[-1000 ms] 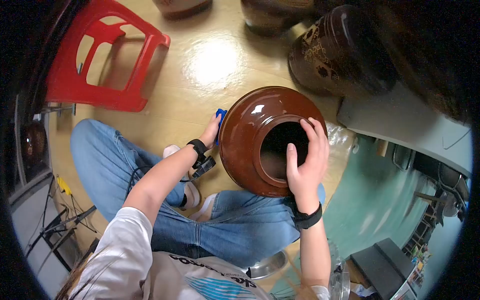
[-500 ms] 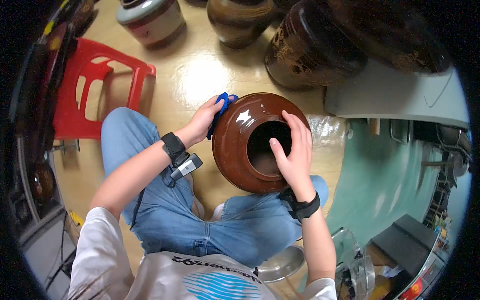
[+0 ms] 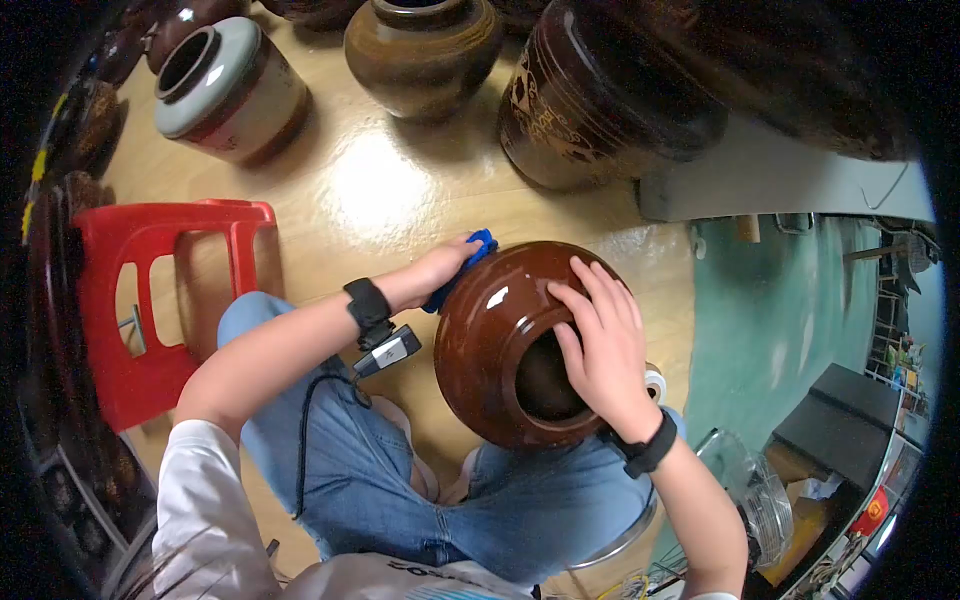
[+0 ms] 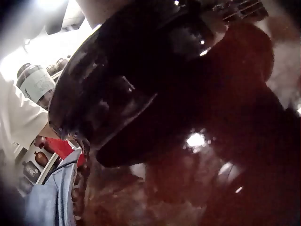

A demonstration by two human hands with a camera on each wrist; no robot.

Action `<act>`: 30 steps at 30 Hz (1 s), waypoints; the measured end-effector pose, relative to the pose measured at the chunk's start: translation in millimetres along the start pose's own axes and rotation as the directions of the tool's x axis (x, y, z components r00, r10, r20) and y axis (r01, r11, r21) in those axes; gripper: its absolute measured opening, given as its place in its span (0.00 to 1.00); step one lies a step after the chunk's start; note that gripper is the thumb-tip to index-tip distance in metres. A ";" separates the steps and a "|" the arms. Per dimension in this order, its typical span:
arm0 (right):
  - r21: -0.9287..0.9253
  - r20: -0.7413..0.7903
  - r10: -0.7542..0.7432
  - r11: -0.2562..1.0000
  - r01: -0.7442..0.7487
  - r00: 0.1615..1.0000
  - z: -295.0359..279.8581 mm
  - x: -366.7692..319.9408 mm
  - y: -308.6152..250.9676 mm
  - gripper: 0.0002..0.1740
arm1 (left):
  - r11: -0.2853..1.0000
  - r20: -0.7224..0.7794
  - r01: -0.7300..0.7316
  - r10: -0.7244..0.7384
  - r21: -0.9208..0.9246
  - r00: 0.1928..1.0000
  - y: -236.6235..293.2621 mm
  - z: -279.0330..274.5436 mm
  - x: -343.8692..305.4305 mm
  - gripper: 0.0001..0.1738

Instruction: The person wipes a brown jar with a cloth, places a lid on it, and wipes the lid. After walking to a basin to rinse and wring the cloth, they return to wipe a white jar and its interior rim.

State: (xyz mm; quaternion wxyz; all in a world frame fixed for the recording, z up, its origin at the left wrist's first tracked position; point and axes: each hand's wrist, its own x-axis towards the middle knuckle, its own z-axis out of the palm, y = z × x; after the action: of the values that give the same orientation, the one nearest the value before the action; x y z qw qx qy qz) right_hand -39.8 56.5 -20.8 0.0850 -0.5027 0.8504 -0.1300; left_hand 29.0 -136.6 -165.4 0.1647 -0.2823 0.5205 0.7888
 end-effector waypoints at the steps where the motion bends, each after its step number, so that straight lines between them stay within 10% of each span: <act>1: 0.043 0.021 0.005 0.999 -0.006 1.000 -0.5 1.4 0.1 0.23 | 0.997 0.041 0.065 -0.067 0.030 0.997 0.3 -2.3 9.3 0.17; 19: 0.148 0.137 -0.030 0.989 0.009 0.990 -12.4 8.5 7.4 0.24 | 0.905 0.192 0.334 -0.389 0.263 0.901 -33.0 -23.8 93.2 0.22; 30: 0.129 0.150 -0.021 0.992 0.001 0.989 -13.2 10.8 6.2 0.27 | 0.916 0.293 0.397 -0.397 0.063 0.870 -25.9 -33.3 89.5 0.22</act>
State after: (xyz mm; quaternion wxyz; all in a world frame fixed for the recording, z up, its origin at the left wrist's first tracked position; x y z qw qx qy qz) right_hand -53.8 51.6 -10.2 0.1806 -0.5092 0.8286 -0.1466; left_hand -17.9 -159.7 -249.4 0.4002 -0.2601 0.4205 0.7716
